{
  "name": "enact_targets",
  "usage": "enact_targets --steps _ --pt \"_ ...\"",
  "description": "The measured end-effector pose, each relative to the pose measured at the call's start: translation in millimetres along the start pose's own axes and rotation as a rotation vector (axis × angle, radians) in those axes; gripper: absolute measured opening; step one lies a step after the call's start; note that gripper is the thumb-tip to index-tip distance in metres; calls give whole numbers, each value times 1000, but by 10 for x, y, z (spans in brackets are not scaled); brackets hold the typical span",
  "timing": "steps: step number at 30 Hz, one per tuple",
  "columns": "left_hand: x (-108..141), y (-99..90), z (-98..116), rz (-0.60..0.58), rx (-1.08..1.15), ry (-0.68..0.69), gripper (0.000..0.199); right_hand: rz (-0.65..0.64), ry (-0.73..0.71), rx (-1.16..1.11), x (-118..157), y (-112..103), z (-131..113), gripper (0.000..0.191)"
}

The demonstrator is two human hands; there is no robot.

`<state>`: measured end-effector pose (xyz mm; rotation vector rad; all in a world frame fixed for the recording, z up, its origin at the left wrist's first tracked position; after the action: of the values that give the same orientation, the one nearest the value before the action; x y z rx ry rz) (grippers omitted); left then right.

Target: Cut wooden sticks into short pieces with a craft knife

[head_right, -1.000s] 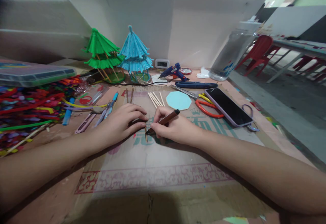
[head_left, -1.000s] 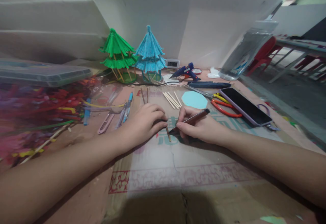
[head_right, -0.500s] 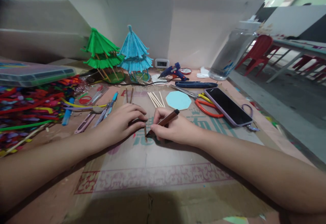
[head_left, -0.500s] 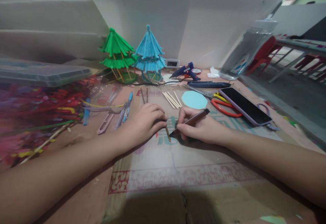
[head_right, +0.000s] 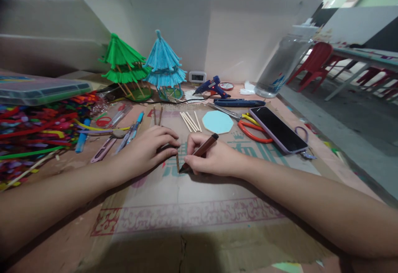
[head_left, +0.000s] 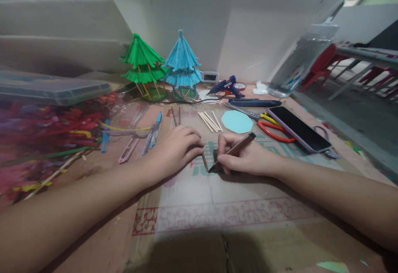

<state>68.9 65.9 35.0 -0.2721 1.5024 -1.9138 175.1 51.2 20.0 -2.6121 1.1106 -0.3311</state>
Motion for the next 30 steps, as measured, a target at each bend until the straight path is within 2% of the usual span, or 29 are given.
enact_targets --steps 8,13,16,30 --pt "2 3 4 1 -1 12 20 35 31 22 10 -34 2 20" --pt "24 8 18 22 -21 59 24 177 29 -20 25 -152 9 15" --pt "25 20 27 21 -44 73 27 210 24 -14 23 -174 -7 17" --pt "19 37 33 10 -72 74 29 85 58 5 7 -81 32 17"
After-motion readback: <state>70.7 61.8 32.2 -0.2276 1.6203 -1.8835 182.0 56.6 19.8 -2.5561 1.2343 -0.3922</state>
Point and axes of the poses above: each hand's wrist, its own x-axis away from the middle knuckle, its own y-axis out of the palm, z = x × y, the point moved 10 cm from there along -x, towards the middle knuckle, and after that the axes turned 7 degrees about -z, right-handed, at the moved point
